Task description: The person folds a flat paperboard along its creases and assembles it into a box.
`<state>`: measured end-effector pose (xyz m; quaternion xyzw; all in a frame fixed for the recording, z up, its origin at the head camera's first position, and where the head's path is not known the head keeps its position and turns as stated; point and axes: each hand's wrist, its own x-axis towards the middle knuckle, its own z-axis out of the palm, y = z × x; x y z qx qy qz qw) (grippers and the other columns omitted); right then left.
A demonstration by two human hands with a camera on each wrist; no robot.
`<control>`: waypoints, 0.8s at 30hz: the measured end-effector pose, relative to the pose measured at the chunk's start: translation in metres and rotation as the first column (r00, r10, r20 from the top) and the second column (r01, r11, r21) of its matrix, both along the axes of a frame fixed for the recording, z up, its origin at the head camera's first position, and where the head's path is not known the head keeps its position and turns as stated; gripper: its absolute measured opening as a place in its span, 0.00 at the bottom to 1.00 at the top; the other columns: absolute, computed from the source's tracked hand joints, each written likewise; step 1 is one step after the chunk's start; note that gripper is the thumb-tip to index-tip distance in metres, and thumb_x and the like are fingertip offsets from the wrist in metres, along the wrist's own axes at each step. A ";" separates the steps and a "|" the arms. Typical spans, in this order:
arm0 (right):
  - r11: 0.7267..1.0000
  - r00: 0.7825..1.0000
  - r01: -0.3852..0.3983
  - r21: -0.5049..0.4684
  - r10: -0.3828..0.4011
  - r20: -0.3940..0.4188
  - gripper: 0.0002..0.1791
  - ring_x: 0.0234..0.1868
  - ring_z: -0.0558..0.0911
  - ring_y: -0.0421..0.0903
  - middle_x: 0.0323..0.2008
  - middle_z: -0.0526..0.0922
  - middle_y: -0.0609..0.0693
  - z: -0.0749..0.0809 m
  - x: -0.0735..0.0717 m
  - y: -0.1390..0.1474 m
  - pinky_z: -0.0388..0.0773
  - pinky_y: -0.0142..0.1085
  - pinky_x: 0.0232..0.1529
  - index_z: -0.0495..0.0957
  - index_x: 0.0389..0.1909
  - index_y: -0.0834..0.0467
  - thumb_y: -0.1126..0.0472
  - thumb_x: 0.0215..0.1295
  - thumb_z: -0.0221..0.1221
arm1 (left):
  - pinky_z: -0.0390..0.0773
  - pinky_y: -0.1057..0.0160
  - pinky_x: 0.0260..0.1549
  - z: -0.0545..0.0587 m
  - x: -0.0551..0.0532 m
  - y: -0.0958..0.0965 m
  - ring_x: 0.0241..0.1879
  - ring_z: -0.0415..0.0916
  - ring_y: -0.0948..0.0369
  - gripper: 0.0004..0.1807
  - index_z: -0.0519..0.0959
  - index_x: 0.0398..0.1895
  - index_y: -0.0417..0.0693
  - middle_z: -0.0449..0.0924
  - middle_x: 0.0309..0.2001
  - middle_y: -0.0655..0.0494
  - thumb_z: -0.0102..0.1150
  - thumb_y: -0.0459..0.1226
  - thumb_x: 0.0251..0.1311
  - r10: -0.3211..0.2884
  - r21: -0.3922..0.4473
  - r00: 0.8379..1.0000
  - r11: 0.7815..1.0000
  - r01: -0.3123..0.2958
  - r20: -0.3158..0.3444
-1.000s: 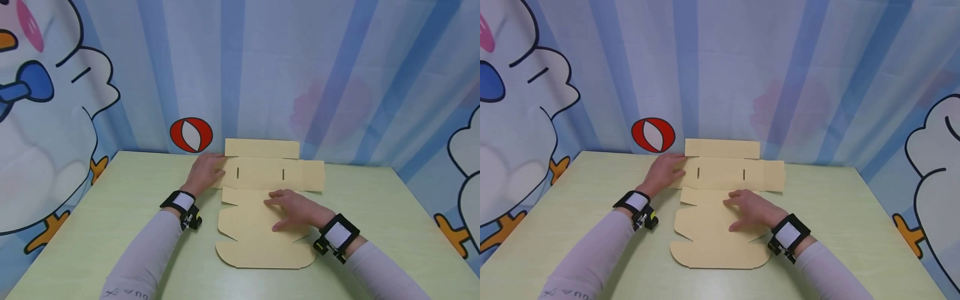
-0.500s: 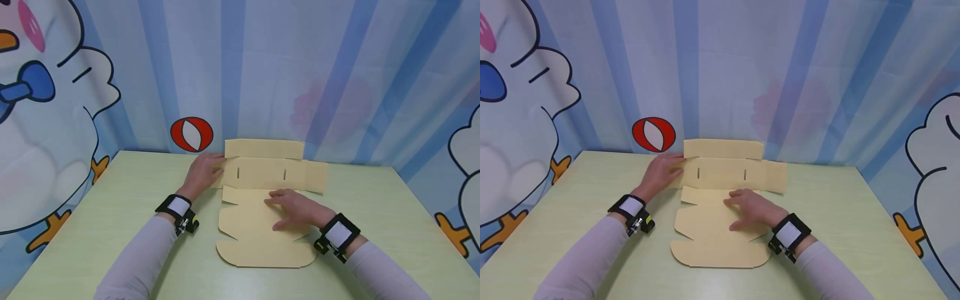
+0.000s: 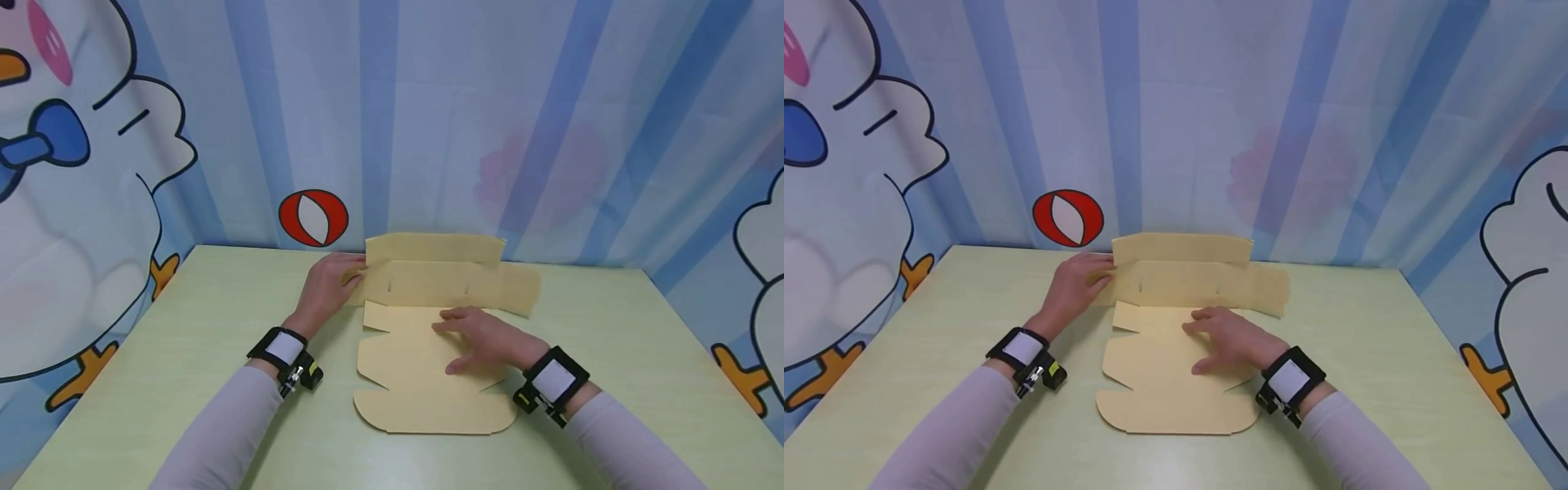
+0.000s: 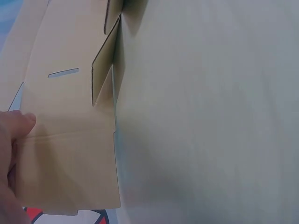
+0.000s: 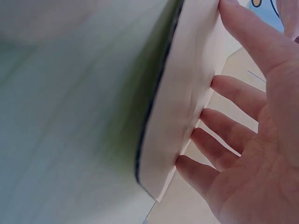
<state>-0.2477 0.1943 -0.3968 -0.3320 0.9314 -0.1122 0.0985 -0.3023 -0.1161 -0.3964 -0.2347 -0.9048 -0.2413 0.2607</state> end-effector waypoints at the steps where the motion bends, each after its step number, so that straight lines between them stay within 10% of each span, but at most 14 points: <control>1: 1.000 1.000 -0.001 0.001 0.001 -0.002 0.42 0.71 0.66 0.61 0.71 0.68 0.60 0.000 0.000 0.000 0.68 0.56 0.69 0.73 0.67 0.53 0.41 0.52 0.72 | 0.79 0.54 0.59 0.000 0.001 0.000 0.55 0.81 0.54 0.14 0.87 0.48 0.46 0.86 0.52 0.52 0.69 0.33 0.57 0.000 0.010 1.000 1.000 0.001 -0.005; 24: 0.999 0.999 -0.031 -0.042 0.030 -0.017 0.42 0.73 0.63 0.61 0.73 0.64 0.59 -0.011 0.001 0.006 0.67 0.57 0.69 0.70 0.69 0.53 0.41 0.56 0.69 | 0.85 0.60 0.46 0.001 0.010 0.011 0.43 0.81 0.55 0.10 0.89 0.42 0.47 0.87 0.41 0.52 0.70 0.33 0.56 0.120 -0.011 0.992 0.993 -0.120 -0.041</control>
